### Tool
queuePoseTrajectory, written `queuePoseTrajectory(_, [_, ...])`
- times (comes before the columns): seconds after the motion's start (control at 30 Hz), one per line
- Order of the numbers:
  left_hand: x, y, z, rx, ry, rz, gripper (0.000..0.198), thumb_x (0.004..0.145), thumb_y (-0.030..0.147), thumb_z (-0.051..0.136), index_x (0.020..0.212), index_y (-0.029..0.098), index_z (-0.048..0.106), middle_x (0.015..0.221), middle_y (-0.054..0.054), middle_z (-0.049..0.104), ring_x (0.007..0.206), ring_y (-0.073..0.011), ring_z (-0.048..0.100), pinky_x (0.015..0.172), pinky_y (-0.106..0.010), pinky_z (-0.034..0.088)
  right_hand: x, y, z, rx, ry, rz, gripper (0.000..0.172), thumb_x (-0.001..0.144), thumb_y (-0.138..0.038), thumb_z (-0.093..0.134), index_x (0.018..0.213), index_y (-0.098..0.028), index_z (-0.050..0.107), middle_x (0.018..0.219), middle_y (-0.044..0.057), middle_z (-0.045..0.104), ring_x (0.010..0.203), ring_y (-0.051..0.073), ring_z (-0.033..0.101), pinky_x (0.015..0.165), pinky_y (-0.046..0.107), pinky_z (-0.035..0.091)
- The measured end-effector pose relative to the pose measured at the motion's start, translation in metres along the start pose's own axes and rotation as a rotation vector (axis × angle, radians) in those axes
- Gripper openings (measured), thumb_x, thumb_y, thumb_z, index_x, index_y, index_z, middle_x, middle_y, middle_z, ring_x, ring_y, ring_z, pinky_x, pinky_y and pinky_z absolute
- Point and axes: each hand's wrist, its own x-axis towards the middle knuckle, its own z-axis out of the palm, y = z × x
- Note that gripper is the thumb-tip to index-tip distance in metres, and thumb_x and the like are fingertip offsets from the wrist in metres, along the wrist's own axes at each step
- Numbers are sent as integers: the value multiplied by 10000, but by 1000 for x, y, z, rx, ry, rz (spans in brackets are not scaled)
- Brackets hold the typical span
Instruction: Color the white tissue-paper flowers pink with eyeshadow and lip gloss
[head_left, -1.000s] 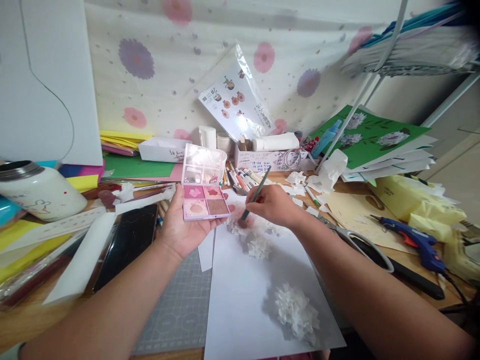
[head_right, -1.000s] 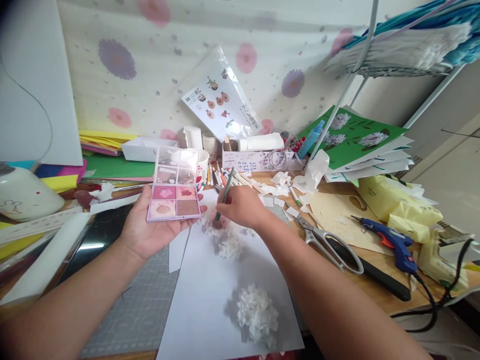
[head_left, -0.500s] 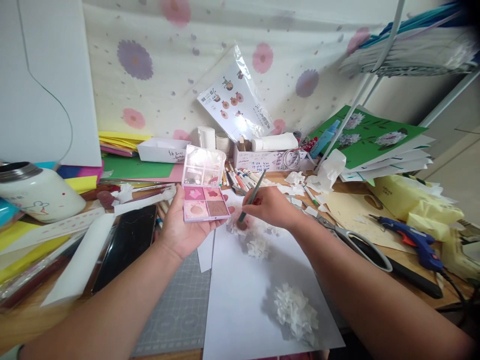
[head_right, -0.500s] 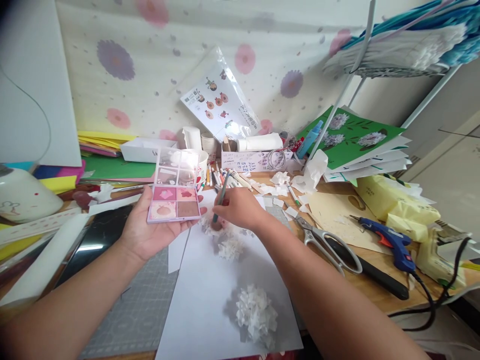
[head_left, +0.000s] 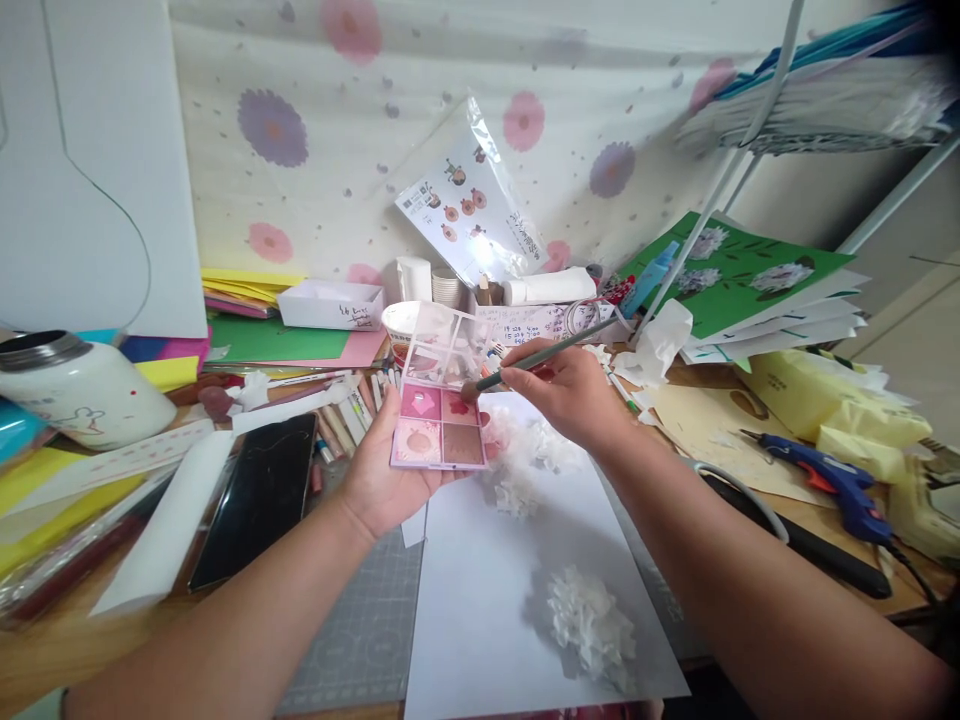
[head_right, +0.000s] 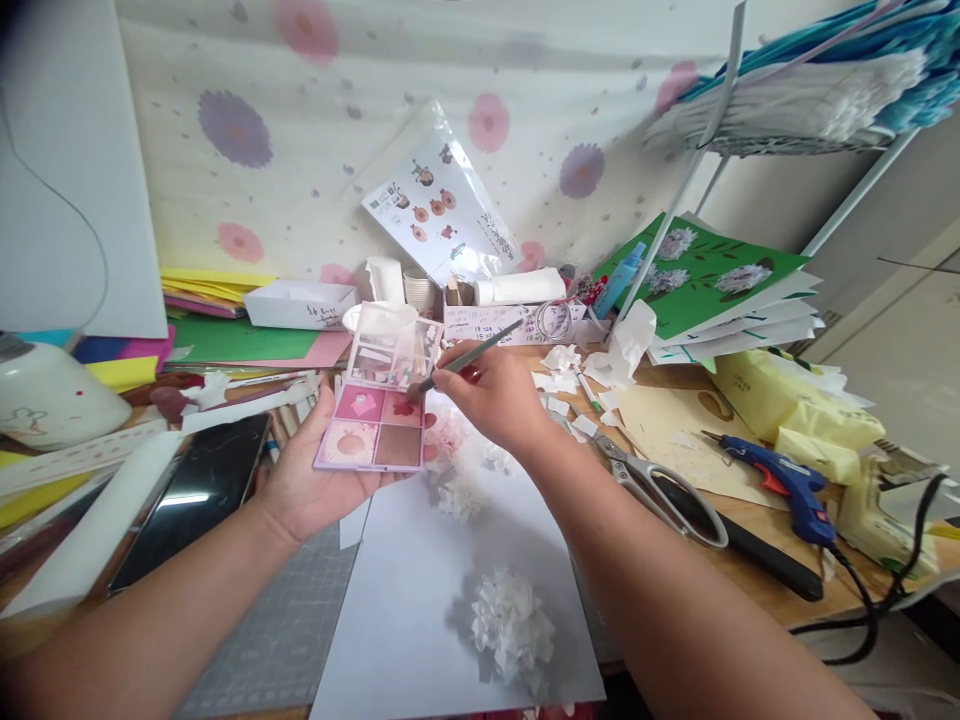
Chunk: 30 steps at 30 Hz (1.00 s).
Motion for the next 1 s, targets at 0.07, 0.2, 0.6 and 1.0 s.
queuePoseTrajectory(0.07, [1, -1, -2, 0, -15, -12, 662, 1012, 579, 246, 1251, 111, 649, 1175, -195, 727, 1052, -360, 702, 913, -595, 537, -1, 0, 2, -39, -26, 20, 86, 741, -238, 617, 747, -180, 680, 639, -7, 649, 592, 133, 561, 579, 262, 396])
queuePoseTrajectory(0.2, [5, -4, -4, 3, -27, -43, 661, 1012, 577, 251, 1222, 106, 664, 1140, -195, 738, 1036, -342, 713, 891, -539, 557, 2, 1, 0, -83, -73, 54, 75, 722, -220, 611, 681, -182, 661, 570, -33, 575, 525, 114, 480, 518, 254, 340])
queuePoseTrajectory(0.6, [7, -5, -2, 28, 73, -8, 653, 1018, 560, 236, 1213, 101, 657, 1121, -193, 736, 982, -331, 721, 842, -527, 570, 7, 11, 2, -41, -76, 101, 163, 750, -316, 576, 755, -168, 645, 621, -13, 570, 565, 122, 489, 526, 253, 371])
queuePoseTrajectory(1.0, [12, 17, -6, 78, 211, 191, 642, 1008, 591, 253, 1343, 151, 578, 1251, -194, 683, 1096, -354, 660, 831, -573, 573, 5, 23, 13, -280, -201, 58, 96, 737, -200, 614, 738, -195, 710, 713, 17, 673, 656, 147, 558, 602, 258, 386])
